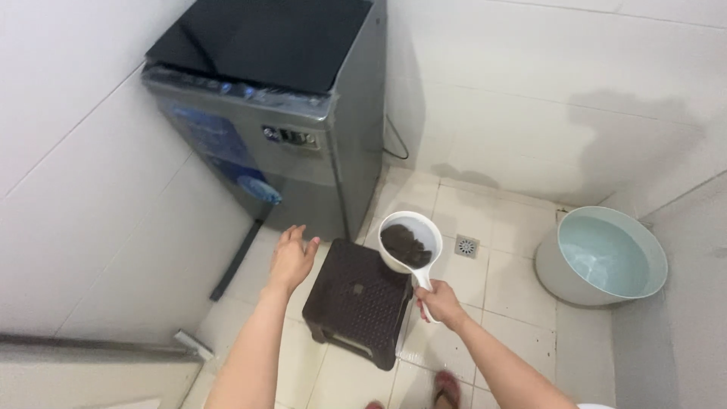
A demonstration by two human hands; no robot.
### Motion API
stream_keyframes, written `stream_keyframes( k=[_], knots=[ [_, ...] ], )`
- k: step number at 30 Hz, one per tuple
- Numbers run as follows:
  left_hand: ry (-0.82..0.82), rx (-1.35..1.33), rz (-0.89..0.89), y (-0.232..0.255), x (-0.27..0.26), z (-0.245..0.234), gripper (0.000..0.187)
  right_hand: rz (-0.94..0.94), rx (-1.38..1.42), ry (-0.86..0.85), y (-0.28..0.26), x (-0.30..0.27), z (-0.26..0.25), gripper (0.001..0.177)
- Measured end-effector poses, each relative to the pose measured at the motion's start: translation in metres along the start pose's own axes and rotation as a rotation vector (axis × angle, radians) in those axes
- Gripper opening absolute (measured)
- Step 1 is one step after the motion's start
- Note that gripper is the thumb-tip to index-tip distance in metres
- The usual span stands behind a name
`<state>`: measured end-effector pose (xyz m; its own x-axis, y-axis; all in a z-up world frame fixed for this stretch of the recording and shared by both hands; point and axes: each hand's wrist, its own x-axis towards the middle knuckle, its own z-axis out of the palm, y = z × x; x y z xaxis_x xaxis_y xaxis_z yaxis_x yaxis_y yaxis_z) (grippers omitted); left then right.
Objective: Picking up and arranging various laundry detergents, sachets, and a loofah in a bathroom area.
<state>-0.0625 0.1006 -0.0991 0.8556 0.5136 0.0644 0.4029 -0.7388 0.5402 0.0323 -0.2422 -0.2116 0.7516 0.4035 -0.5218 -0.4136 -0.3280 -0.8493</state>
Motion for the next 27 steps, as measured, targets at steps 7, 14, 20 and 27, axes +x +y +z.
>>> stream_keyframes(
  k=[7, 14, 20, 27],
  knots=[
    [0.051, -0.045, -0.075, -0.036, -0.048, -0.002, 0.053, -0.032, -0.234, -0.062, 0.025, 0.002, 0.052, 0.021],
    [0.097, -0.016, -0.143, -0.059, -0.089, 0.028, 0.054, -0.014, -0.43, -0.083, 0.066, 0.023, 0.076, 0.025],
    [0.116, -0.053, -0.199, -0.082, -0.137, 0.058, 0.054, -0.104, -0.578, -0.055, 0.093, 0.031, 0.087, 0.029],
    [0.072, -0.051, -0.288, -0.095, -0.172, 0.069, 0.055, -0.091, -0.713, -0.04, 0.116, 0.031, 0.097, 0.03]
  ],
)
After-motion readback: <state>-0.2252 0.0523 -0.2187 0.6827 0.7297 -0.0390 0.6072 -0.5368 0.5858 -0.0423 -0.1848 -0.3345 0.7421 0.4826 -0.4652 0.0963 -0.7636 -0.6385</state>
